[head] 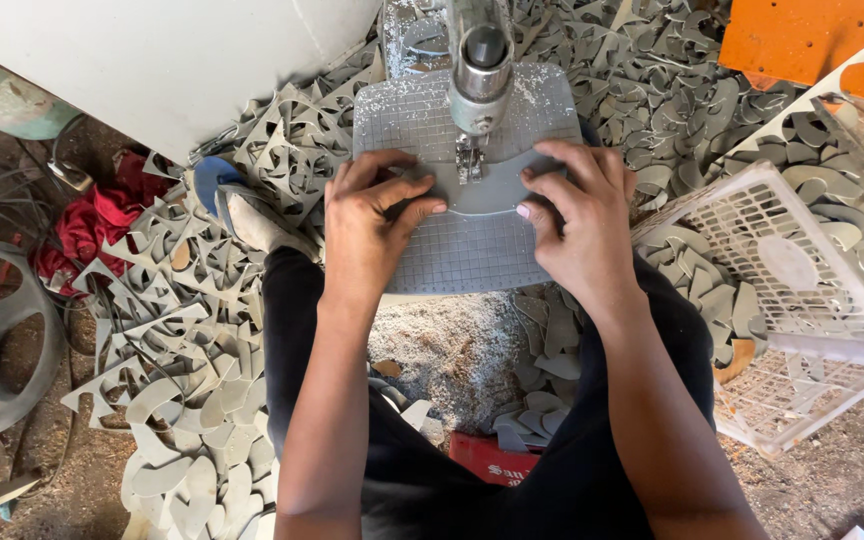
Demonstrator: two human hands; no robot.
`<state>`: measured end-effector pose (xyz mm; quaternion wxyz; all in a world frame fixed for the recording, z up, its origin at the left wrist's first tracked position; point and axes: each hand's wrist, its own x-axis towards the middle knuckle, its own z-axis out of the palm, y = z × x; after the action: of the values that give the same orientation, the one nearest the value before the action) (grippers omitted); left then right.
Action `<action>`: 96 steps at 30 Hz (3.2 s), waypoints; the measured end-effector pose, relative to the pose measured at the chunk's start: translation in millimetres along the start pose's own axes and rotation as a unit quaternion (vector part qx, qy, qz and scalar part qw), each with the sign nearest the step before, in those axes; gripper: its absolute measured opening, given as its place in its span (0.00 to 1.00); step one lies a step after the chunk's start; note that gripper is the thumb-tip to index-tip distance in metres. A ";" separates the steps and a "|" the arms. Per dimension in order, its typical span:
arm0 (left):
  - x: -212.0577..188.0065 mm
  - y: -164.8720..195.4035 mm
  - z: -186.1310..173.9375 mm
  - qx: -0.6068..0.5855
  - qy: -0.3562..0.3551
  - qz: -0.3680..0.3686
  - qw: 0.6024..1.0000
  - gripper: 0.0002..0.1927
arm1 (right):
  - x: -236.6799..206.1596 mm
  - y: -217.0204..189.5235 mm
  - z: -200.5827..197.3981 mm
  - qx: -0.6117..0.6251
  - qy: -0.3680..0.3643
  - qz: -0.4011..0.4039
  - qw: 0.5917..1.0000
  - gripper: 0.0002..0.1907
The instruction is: The person repeatedly places gray shoe sole pieces under a vertical grinding machine and moves them back and forth to smooth the edges. Finished pieces are set aside on the floor while new pieces are picked up from a nearby pile.
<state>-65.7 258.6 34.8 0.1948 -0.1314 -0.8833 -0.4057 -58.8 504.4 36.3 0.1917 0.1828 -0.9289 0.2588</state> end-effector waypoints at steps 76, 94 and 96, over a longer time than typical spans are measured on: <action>-6.2 34.7 23.5 0.207 -0.078 -0.025 0.975 0.50 | -3.7 0.4 0.2 0.015 -0.031 -0.031 0.999 0.31; -11.1 30.9 21.3 0.220 -0.070 -0.025 0.973 0.45 | -7.9 5.5 -3.6 0.054 -0.053 -0.032 0.997 0.26; -9.6 29.9 20.4 0.218 -0.083 -0.026 0.972 0.45 | -7.9 3.7 -3.3 0.046 -0.054 -0.033 0.997 0.26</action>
<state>-50.3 292.6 38.2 0.1342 -0.0957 -0.9666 -0.1964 -52.8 511.1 33.8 0.1412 0.2354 -0.9186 0.2842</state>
